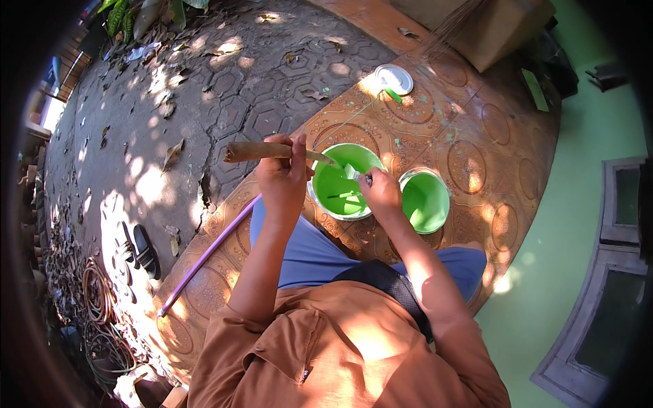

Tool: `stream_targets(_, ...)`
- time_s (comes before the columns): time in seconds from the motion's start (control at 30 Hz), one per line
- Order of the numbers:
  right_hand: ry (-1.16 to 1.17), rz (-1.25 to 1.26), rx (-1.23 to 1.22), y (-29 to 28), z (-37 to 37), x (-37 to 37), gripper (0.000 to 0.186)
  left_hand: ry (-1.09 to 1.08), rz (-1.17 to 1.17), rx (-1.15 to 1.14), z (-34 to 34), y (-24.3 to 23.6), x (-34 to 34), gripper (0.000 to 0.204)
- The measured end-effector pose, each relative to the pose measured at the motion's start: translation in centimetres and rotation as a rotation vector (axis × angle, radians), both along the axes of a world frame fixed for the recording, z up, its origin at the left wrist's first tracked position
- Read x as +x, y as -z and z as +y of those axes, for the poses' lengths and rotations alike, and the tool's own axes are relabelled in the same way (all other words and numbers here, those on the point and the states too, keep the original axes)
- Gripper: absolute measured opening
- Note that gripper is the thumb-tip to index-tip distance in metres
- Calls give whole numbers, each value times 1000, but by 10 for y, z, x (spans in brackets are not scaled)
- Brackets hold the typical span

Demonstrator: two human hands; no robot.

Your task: The person sits on the floor and uses a stick to stir green paint in a bucket. They then use a paintbrush to scoop paint from the larger bucket and transfer it into a smaller bucket, repeating the process to fill the smaller container.

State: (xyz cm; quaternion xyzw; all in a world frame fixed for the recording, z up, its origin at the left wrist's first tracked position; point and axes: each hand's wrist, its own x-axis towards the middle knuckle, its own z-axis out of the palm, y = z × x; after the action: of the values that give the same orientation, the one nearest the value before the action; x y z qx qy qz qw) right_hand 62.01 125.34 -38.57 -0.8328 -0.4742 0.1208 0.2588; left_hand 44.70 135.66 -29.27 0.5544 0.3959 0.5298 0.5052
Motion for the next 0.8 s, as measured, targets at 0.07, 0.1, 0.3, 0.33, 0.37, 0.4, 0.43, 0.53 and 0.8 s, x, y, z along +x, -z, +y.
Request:
stream_targets(0.07,27,4,-37,10,-5,3,27,-6,-68,-33,-1,-9,-2,22)
stream_targets(0.1,47,10,-31,14,-11,7,26,-13,-80,-24,0,-14,-2,21)
stream_targets(0.3,59,31,105,-2,-23,9,25,-53,-36,8,8,-8,-13,20)
stream_targets(0.33,42,58,110,-2,-22,8,25,-35,-40,-12,6,-10,-11,20)
stream_targets(0.37,24,85,116,-1,-20,8,24,-18,-44,-32,4,-11,-8,20)
stream_targets(0.4,5,113,121,0,-19,7,24,-11,-27,-25,1,-11,-6,21)
stream_targets(0.43,24,94,117,2,-16,6,24,-10,-8,-16,0,-11,-6,22)
stream_targets(0.53,117,63,50,3,-19,8,25,-27,1,12,4,-10,-6,23)
stream_targets(0.8,28,-13,90,13,-21,14,24,-13,33,-2,4,-7,-11,23)
